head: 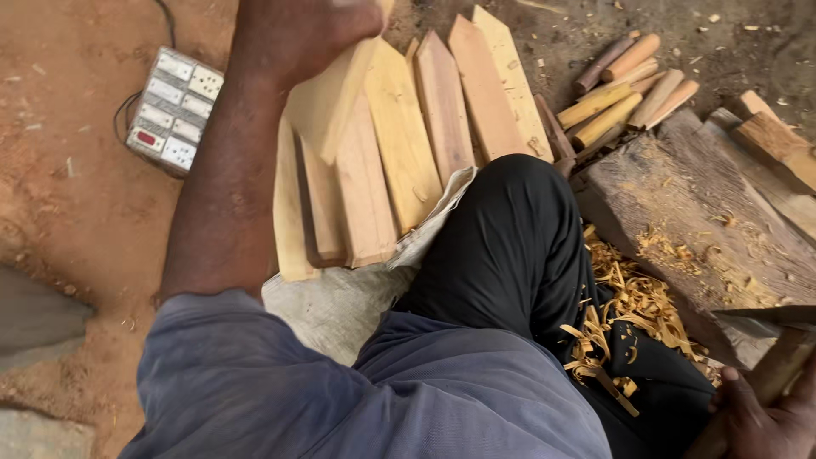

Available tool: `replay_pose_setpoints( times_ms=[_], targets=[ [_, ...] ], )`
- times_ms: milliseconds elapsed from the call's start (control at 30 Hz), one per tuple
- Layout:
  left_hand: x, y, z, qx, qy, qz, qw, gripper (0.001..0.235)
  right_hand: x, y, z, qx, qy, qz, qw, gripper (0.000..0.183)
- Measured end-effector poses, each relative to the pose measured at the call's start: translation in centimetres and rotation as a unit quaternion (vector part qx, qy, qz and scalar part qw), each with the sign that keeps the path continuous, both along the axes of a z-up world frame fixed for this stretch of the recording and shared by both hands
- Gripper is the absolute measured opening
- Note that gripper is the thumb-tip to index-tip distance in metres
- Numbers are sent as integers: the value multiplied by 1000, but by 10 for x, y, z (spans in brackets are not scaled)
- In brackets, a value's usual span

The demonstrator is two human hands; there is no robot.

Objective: The person sits on the ground and uses a hammer and chisel to carve and shape small wooden blocks. They repeatedly strike the chisel to remove wood shavings, occasionally rotating the block to work on different sides. Finished pieces are placed aside.

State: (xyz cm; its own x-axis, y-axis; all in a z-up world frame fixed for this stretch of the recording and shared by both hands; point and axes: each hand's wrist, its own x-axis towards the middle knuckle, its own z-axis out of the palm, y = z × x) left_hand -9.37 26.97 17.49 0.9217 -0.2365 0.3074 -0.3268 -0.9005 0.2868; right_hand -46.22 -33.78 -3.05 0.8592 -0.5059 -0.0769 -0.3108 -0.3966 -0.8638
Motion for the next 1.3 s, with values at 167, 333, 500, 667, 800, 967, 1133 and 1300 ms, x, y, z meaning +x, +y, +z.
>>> replay_pose_setpoints(
  times_ms=[167, 333, 500, 667, 800, 967, 1133, 1300],
  targets=[
    [-103, 101, -46, -26, 7, 185, 982, 105, -12, -49, -74, -13, -2, 1, 1000, 16],
    [-152, 130, -116, -151, 213, 402, 877, 96, -13, -76, -99, 13, -10, -43, 999, 19],
    [-153, 142, -202, -179, 191, 367, 892, 79, -6, -34, -40, -33, 69, -10, 997, 19],
    [-111, 121, -172, -25, 56, 254, 965, 80, 17, 16, 39, 54, 24, -61, 996, 96],
    [-62, 22, -105, 13, -23, 61, 998, 69, 7, 27, 47, 233, -24, -47, 971, 87],
    [-19, -153, -61, -2, 91, -146, 985, 75, 12, 17, 35, 359, -41, -55, 931, 87],
    [7, -343, -90, 140, 275, -235, 921, 85, 3, 6, 32, 396, -27, -1, 918, 82],
    [-30, -457, -143, 237, 244, -211, 916, 92, 9, -6, 34, 437, -39, 39, 898, 83]
  ],
)
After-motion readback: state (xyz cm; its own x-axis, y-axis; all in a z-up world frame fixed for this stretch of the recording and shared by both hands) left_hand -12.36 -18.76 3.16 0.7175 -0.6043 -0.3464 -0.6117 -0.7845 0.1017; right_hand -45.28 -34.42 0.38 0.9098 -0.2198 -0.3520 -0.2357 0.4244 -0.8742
